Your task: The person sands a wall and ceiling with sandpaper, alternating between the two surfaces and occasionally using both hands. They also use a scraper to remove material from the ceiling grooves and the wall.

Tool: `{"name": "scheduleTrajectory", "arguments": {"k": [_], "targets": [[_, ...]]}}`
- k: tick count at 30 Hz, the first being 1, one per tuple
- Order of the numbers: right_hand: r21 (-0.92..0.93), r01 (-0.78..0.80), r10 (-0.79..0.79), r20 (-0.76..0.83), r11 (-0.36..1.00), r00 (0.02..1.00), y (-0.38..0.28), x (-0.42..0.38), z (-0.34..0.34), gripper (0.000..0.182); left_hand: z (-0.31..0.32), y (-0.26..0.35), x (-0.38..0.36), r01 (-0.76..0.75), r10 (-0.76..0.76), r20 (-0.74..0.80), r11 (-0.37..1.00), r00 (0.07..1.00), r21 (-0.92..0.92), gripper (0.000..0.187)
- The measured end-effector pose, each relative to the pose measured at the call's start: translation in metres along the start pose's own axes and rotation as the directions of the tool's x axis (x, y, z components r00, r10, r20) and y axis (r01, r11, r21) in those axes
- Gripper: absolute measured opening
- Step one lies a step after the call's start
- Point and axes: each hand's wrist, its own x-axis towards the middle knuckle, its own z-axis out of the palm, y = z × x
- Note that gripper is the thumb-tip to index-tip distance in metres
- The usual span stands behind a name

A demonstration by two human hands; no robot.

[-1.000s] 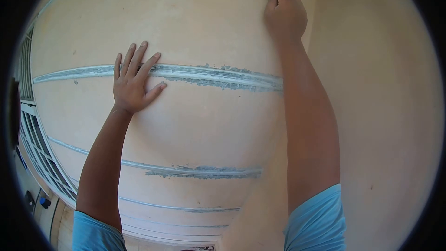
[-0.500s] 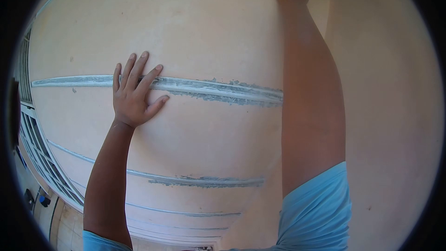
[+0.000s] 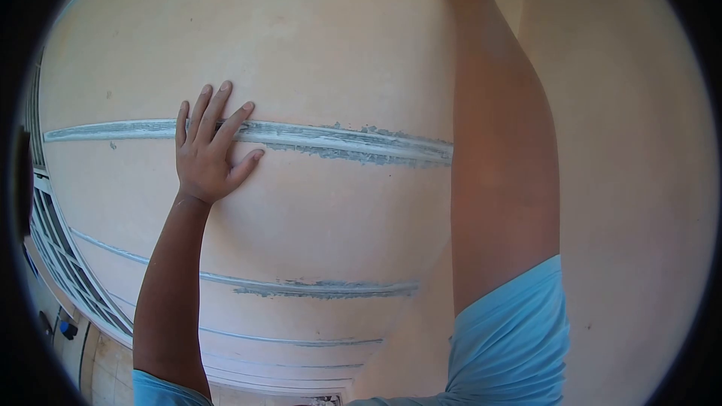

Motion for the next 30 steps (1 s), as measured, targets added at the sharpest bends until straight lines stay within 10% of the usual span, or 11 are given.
{"name": "scheduleTrajectory", "arguments": {"k": [1,5,7,8,13,19,30], "targets": [[0.11,-0.223,0.217,0.059,0.969,0.974,-0.009,-0.003,-0.007,0.035,0.0,0.0,0.0,0.002,-0.002,0.002,1.0,1.0,0.001,0.062],[0.271,-0.207,0.24,-0.094,0.94,0.966,0.003,-0.01,0.008,0.034,-0.001,-0.001,0.0,0.011,-0.011,-0.005,1.0,1.0,-0.016,0.06],[-0.065,0.339,-0.345,-0.222,0.939,0.912,0.022,-0.007,0.029,0.033,-0.002,-0.001,0.0,0.016,-0.016,-0.009,1.0,1.0,-0.016,0.06],[-0.065,0.341,-0.347,-0.221,0.938,0.911,0.016,-0.009,0.025,0.033,-0.002,0.0,0.0,0.018,-0.019,-0.015,1.0,1.0,-0.022,0.059],[-0.124,0.028,-0.03,-0.014,0.992,0.999,-0.004,-0.01,0.014,0.031,-0.002,-0.001,0.0,0.022,-0.023,-0.018,0.999,1.0,-0.038,0.058],[-0.257,-0.095,0.044,-0.2,0.962,0.979,0.048,0.026,0.052,0.04,-0.004,0.0,0.001,0.03,-0.031,-0.013,0.999,0.999,-0.033,0.058],[-0.115,0.009,-0.031,-0.192,0.993,0.981,0.0,-0.003,0.032,0.035,-0.002,-0.001,-0.001,0.032,-0.034,-0.026,0.998,0.999,-0.057,0.057]]}}
